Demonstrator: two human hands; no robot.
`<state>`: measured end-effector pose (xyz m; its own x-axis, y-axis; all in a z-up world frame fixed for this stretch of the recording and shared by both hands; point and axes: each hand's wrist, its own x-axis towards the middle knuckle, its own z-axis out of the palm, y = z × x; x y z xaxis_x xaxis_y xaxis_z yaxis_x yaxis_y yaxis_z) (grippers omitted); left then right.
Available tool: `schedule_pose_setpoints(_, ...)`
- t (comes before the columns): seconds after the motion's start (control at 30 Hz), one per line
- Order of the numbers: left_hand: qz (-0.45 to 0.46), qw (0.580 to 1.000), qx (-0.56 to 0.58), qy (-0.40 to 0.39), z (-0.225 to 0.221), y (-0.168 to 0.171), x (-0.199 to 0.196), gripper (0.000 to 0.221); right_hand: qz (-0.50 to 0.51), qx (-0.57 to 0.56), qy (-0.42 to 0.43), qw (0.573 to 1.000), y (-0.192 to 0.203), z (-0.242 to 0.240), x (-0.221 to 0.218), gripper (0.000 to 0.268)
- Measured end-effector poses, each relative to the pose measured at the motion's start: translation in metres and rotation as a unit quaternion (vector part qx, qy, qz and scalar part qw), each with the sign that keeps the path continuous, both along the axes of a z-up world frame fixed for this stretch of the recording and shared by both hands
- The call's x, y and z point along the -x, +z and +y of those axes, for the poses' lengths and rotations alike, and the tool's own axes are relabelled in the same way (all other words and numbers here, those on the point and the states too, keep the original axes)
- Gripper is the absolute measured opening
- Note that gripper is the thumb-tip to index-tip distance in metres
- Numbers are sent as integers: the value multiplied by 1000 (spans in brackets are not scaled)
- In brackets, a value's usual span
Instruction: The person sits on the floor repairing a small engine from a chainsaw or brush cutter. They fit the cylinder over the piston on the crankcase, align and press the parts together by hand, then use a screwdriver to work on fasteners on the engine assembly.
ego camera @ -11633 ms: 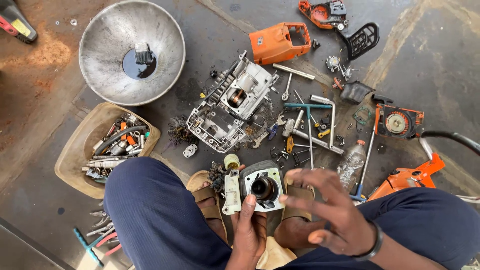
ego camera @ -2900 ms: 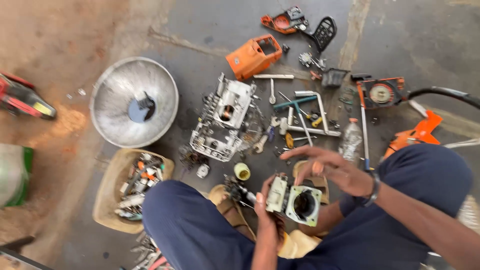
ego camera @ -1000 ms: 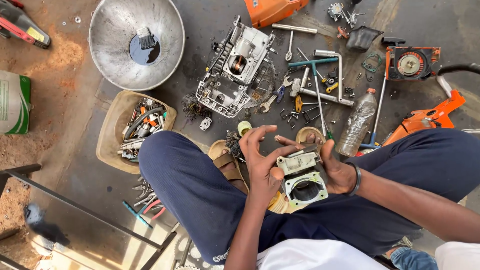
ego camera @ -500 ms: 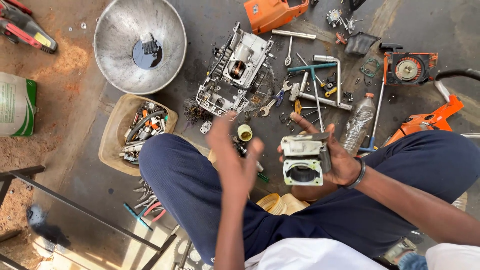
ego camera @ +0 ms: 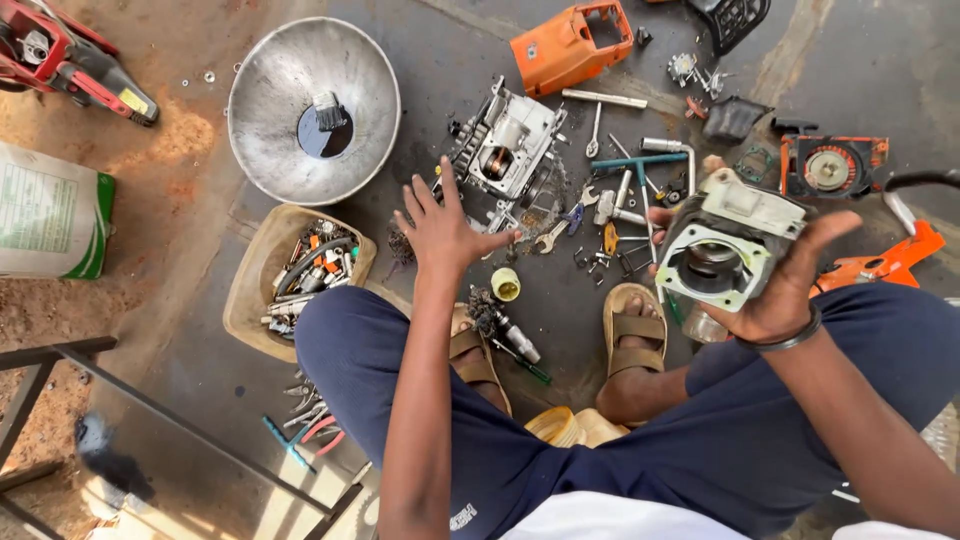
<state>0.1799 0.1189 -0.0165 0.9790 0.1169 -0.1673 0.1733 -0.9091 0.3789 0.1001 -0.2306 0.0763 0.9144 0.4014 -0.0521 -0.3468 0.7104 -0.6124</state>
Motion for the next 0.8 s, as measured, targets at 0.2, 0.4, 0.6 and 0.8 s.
schedule_pose_setpoints(0.2,-97,994,-18,-45,-4,9,4,158,-32,93,-75,992,-18,-6,-6,110)
schedule_pose_setpoints(0.4,-63,996,-23,-56,-7,8,0,159,-42,107,-70,991,3,27,-19,118)
schedule_pose_setpoints(0.6,-103,993,-34,-39,-18,7,-2,157,-50,110,-48,991,3,32,-24,118)
schedule_pose_setpoints(0.8,-66,994,-25,-86,0,17,-7,148,-79,121,-72,987,13,36,-31,117)
